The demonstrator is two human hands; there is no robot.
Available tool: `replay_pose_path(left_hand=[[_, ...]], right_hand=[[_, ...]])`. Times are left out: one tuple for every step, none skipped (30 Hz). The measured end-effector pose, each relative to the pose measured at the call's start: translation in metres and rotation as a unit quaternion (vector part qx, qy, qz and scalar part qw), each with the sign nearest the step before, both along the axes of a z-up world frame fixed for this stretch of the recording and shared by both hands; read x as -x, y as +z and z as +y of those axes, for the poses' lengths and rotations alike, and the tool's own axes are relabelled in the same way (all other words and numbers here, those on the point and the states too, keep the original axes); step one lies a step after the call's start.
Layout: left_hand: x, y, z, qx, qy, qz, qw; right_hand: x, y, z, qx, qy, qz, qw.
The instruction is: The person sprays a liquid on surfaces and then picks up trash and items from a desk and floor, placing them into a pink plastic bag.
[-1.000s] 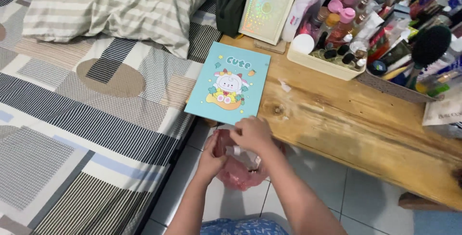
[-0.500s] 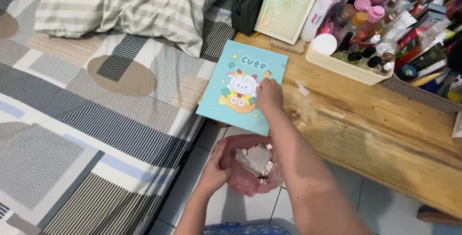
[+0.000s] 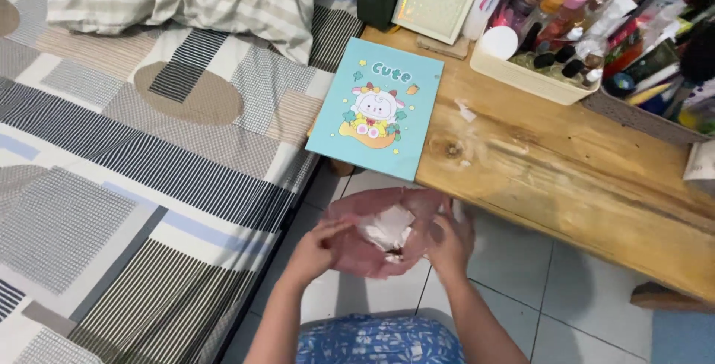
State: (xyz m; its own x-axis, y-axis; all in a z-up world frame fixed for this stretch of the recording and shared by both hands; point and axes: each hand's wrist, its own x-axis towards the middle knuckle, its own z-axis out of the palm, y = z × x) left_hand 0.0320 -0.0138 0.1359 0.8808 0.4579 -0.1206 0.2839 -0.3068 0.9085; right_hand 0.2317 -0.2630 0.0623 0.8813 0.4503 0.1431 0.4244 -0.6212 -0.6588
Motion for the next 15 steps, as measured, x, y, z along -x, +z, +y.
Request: replay_pose_path(left_hand=[[0.006, 0.012, 0.003, -0.013, -0.039, 0.001, 0.999], [0.012, 0.018, 0.004, -0.015, -0.042, -0.002, 0.999], [0.018, 0.024, 0.005, 0.059, -0.011, 0.048, 0.997], [0.024, 0.031, 0.007, 0.133, 0.023, 0.098, 0.986], [0.027, 0.032, 0.007, 0.130, 0.021, 0.095, 0.987], [0.032, 0.033, 0.009, 0.000, 0.071, 0.093, 0.993], [0.037, 0.034, 0.010, -0.131, 0.119, 0.089, 0.980], [0.036, 0.063, 0.004, -0.134, 0.120, 0.085, 0.980], [0.036, 0.092, -0.003, -0.172, 0.188, 0.070, 0.965], [0.036, 0.120, -0.014, -0.206, 0.253, 0.053, 0.944], [0.031, 0.096, -0.007, -0.207, 0.253, 0.048, 0.944], [0.029, 0.072, -0.004, -0.200, 0.098, 0.195, 0.955], [0.026, 0.047, -0.002, -0.185, -0.063, 0.331, 0.923], [0.026, 0.076, -0.016, -0.186, -0.065, 0.330, 0.923], [0.026, 0.105, -0.031, -0.228, 0.048, 0.175, 0.956]], right_hand=[[-0.013, -0.036, -0.013, 0.037, -0.111, 0.248, 0.962], [-0.018, -0.044, -0.021, 0.033, -0.114, 0.245, 0.962], [-0.021, -0.051, -0.029, -0.036, -0.116, 0.279, 0.953], [-0.026, -0.058, -0.035, -0.104, -0.115, 0.310, 0.938], [-0.027, -0.058, -0.037, -0.108, -0.114, 0.307, 0.938], [-0.028, -0.058, -0.037, -0.207, -0.108, 0.354, 0.906], [-0.028, -0.059, -0.036, -0.304, -0.099, 0.396, 0.861], [-0.014, -0.010, -0.030, -0.307, -0.096, 0.394, 0.861], [0.002, 0.039, -0.025, -0.223, -0.089, 0.277, 0.930], [0.019, 0.087, -0.024, -0.133, -0.083, 0.153, 0.976], [0.011, 0.061, -0.032, -0.135, -0.083, 0.149, 0.976], [0.008, 0.036, -0.047, -0.088, 0.006, 0.055, 0.995], [0.005, 0.011, -0.061, -0.037, 0.096, -0.038, 0.994], [0.016, 0.061, -0.061, -0.037, 0.093, -0.039, 0.994], [0.028, 0.110, -0.060, -0.059, 0.053, -0.103, 0.992]])
